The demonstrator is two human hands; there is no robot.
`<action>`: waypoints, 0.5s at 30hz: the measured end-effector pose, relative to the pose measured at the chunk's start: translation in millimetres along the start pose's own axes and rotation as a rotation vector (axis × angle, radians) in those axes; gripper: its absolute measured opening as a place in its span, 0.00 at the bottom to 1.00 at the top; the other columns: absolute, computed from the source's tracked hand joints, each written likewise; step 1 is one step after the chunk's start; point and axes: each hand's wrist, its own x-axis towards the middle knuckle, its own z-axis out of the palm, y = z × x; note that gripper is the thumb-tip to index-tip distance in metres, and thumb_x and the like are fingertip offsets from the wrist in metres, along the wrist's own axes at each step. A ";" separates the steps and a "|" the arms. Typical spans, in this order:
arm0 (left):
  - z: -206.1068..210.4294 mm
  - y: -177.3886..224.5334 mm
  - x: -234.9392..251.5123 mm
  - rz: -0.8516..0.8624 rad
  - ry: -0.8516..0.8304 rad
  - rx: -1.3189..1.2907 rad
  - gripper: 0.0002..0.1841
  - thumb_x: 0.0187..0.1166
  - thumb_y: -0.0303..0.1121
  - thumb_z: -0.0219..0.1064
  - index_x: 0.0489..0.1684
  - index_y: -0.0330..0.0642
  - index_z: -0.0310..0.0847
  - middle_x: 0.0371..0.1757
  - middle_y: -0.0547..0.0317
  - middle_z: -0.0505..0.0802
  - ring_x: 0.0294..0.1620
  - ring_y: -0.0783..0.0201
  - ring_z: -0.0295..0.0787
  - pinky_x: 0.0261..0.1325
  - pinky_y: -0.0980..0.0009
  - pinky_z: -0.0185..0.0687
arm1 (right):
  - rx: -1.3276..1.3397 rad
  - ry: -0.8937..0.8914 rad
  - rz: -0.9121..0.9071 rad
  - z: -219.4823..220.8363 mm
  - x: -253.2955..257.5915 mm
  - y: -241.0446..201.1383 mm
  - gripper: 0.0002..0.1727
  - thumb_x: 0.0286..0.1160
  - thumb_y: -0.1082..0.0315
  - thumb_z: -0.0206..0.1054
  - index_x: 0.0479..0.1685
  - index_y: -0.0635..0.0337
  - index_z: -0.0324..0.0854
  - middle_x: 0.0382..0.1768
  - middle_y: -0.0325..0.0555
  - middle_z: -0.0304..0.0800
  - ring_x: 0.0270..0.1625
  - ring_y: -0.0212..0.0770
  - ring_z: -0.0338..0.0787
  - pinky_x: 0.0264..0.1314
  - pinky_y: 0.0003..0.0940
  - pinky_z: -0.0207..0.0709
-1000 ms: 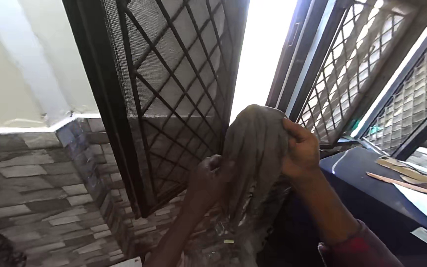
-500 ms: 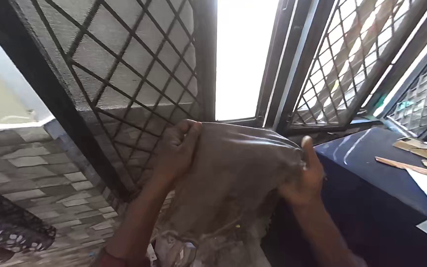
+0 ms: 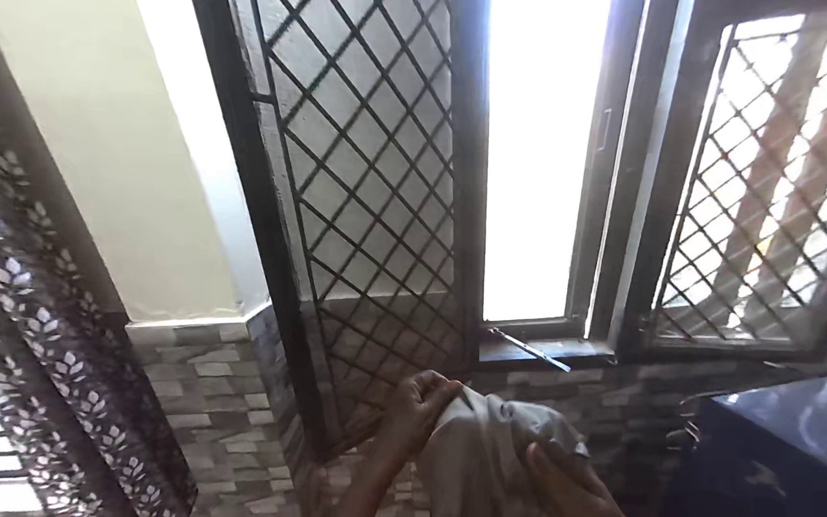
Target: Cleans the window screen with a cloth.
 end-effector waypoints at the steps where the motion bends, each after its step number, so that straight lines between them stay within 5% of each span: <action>1: -3.5 7.5 0.0 0.013 -0.004 0.017 0.14 0.82 0.45 0.67 0.45 0.43 0.89 0.32 0.67 0.90 0.33 0.74 0.85 0.43 0.70 0.83 | 0.036 0.066 -0.061 5.1 10.0 -1.7 0.09 0.88 0.61 0.60 0.54 0.40 0.85 0.48 0.21 0.95 0.53 0.21 0.92 0.64 0.27 0.85; 4: -21.1 26.6 -3.4 0.126 0.107 0.120 0.12 0.82 0.40 0.65 0.49 0.43 0.88 0.37 0.63 0.91 0.34 0.72 0.85 0.43 0.69 0.83 | 0.040 0.148 -0.266 12.4 48.7 1.1 0.13 0.85 0.51 0.62 0.58 0.43 0.84 0.50 0.21 0.95 0.57 0.20 0.90 0.67 0.25 0.83; 9: -89.2 28.7 -4.6 0.696 0.779 0.402 0.15 0.84 0.37 0.65 0.57 0.36 0.85 0.55 0.49 0.90 0.53 0.60 0.89 0.55 0.61 0.88 | -0.282 0.197 -0.476 22.0 101.3 5.4 0.16 0.85 0.45 0.59 0.54 0.41 0.84 0.44 0.14 0.92 0.52 0.13 0.88 0.61 0.18 0.83; 12: -145.0 24.8 3.4 0.742 0.977 0.417 0.26 0.83 0.39 0.65 0.71 0.27 0.70 0.73 0.34 0.78 0.71 0.48 0.79 0.68 0.53 0.81 | -0.737 0.390 -0.464 18.0 141.6 13.8 0.17 0.82 0.51 0.64 0.40 0.54 0.88 0.30 0.28 0.91 0.35 0.19 0.89 0.42 0.22 0.87; 14: -172.4 15.5 16.5 0.679 0.974 0.359 0.36 0.80 0.45 0.67 0.79 0.28 0.59 0.78 0.34 0.72 0.77 0.48 0.73 0.72 0.52 0.77 | -1.092 0.433 -0.457 7.8 174.6 26.3 0.18 0.82 0.55 0.64 0.50 0.60 0.91 0.41 0.45 0.95 0.46 0.35 0.92 0.54 0.41 0.85; 15: -182.0 9.6 22.9 0.633 0.915 0.326 0.40 0.78 0.48 0.68 0.82 0.29 0.56 0.80 0.35 0.72 0.78 0.48 0.73 0.72 0.51 0.77 | -1.203 0.415 -0.456 16.2 189.3 23.9 0.20 0.84 0.53 0.63 0.57 0.58 0.90 0.49 0.47 0.95 0.52 0.36 0.92 0.61 0.41 0.84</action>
